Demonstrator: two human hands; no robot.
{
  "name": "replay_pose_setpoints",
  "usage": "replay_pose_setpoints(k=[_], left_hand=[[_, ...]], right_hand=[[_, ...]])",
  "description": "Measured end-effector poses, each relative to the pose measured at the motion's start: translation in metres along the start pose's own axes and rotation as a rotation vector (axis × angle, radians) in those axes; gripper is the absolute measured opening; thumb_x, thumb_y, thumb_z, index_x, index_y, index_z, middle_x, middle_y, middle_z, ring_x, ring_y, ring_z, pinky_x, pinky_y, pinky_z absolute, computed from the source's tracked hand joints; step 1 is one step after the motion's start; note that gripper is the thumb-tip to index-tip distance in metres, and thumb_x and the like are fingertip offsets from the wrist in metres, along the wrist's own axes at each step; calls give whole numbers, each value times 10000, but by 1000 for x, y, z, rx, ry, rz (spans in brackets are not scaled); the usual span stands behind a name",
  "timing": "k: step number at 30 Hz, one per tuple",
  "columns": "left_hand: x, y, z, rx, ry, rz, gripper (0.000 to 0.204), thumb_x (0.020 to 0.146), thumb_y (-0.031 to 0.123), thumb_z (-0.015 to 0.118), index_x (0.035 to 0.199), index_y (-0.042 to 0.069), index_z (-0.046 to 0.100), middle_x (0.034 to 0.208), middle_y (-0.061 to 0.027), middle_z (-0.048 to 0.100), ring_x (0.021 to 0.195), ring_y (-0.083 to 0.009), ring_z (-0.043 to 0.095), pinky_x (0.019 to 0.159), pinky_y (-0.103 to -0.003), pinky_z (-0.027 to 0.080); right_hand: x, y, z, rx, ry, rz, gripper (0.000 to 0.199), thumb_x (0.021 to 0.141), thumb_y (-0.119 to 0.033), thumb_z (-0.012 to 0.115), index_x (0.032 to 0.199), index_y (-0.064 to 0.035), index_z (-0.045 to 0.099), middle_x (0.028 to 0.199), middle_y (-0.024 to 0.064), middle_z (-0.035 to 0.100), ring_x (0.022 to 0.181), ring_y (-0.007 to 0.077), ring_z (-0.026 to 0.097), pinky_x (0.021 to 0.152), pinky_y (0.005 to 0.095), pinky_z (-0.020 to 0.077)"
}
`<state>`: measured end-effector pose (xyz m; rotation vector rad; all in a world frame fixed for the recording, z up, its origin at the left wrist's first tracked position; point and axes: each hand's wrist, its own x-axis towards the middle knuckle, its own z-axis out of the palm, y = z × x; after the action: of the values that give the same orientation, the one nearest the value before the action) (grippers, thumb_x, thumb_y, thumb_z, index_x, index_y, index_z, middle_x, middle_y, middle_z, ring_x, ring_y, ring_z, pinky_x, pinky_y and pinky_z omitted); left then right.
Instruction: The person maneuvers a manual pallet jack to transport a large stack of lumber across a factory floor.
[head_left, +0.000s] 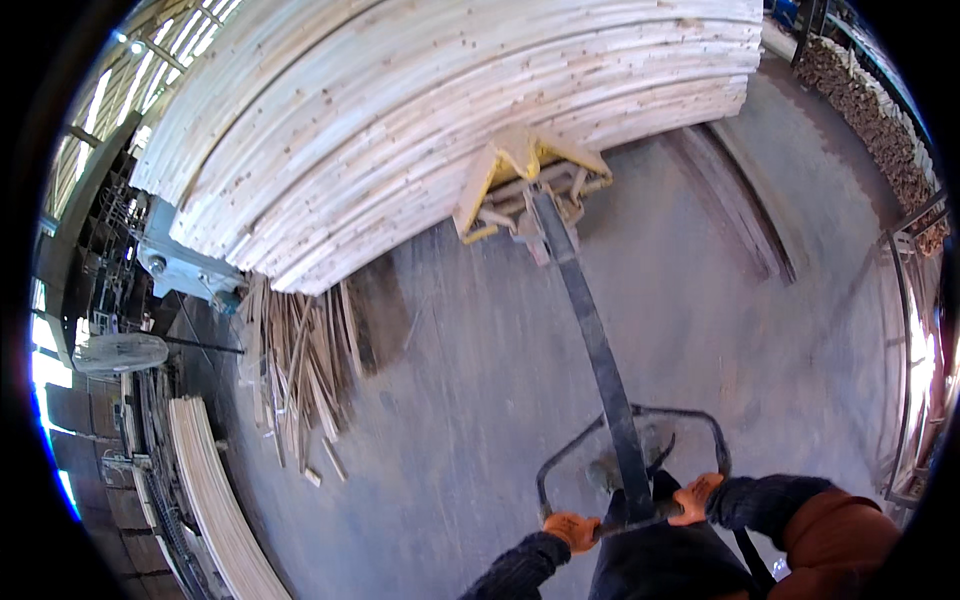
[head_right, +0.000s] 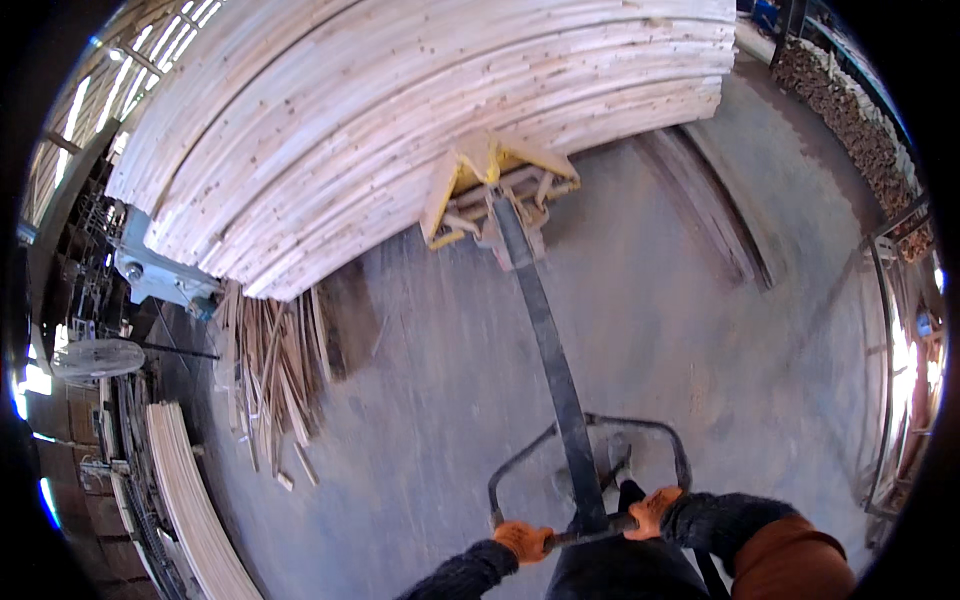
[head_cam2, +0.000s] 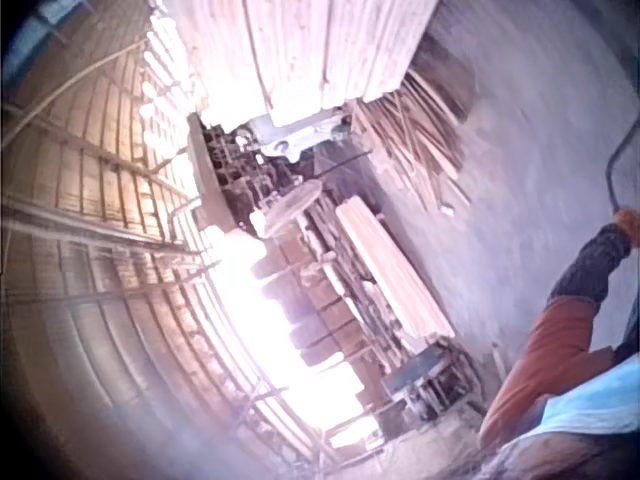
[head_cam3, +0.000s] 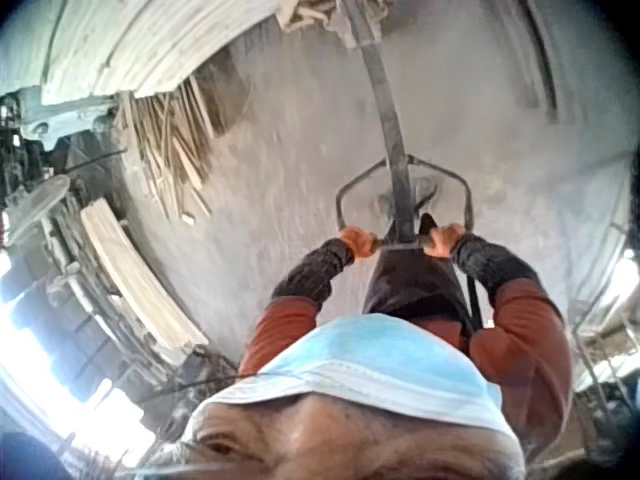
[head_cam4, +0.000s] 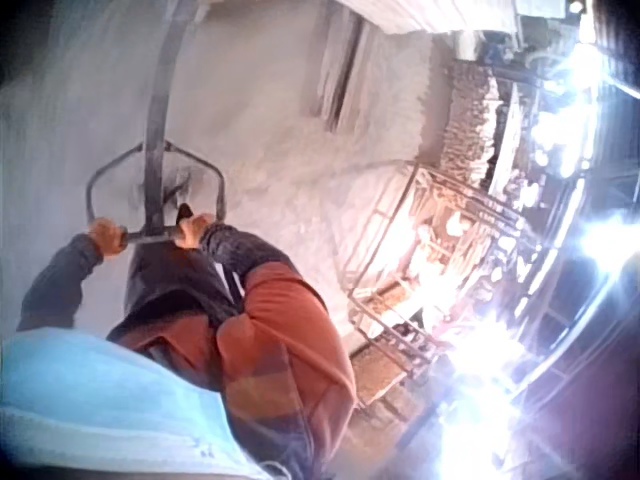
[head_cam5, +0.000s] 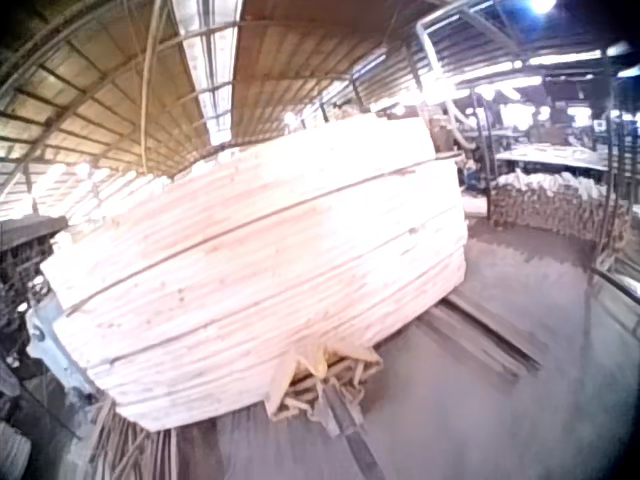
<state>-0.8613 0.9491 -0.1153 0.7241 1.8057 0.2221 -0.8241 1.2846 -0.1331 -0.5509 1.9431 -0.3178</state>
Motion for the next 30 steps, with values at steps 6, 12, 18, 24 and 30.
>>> replay_pose_setpoints(k=[6,12,18,24,30], left_hand=[[-35,18,-41,17,83,3,302,886,432,576,1068,205,657,765,-99,698,728,-343,685,659,-505,514],[-142,75,-171,-257,-77,-7,357,893,484,587,1054,175,667,674,-24,682,612,-199,679,599,-374,517],[-81,29,-97,-151,-89,70,385,899,491,591,1158,213,647,786,-69,704,721,-273,695,671,-462,517],[-31,10,-29,-63,-52,60,346,907,468,573,1128,211,644,772,-107,674,758,-364,673,692,-528,499],[-8,9,-21,-38,85,58,311,878,436,586,1073,201,646,813,-119,695,770,-387,676,657,-545,501]], right_hand=[[-39,-22,-63,127,134,35,644,780,-690,601,1036,-111,721,932,161,724,887,360,693,808,486,529],[-126,-59,-176,115,62,-68,636,785,-681,643,1020,-98,735,849,129,728,855,342,697,780,472,533],[-65,-33,-108,72,26,-184,733,796,-724,582,1125,-81,712,953,187,724,938,357,691,837,466,524],[-24,-14,-28,70,10,-96,794,802,-768,542,1207,-99,673,1034,196,718,984,376,683,878,493,515],[-4,5,-32,95,-55,-7,708,764,-742,601,1040,-103,729,948,142,735,945,333,698,831,454,527]])
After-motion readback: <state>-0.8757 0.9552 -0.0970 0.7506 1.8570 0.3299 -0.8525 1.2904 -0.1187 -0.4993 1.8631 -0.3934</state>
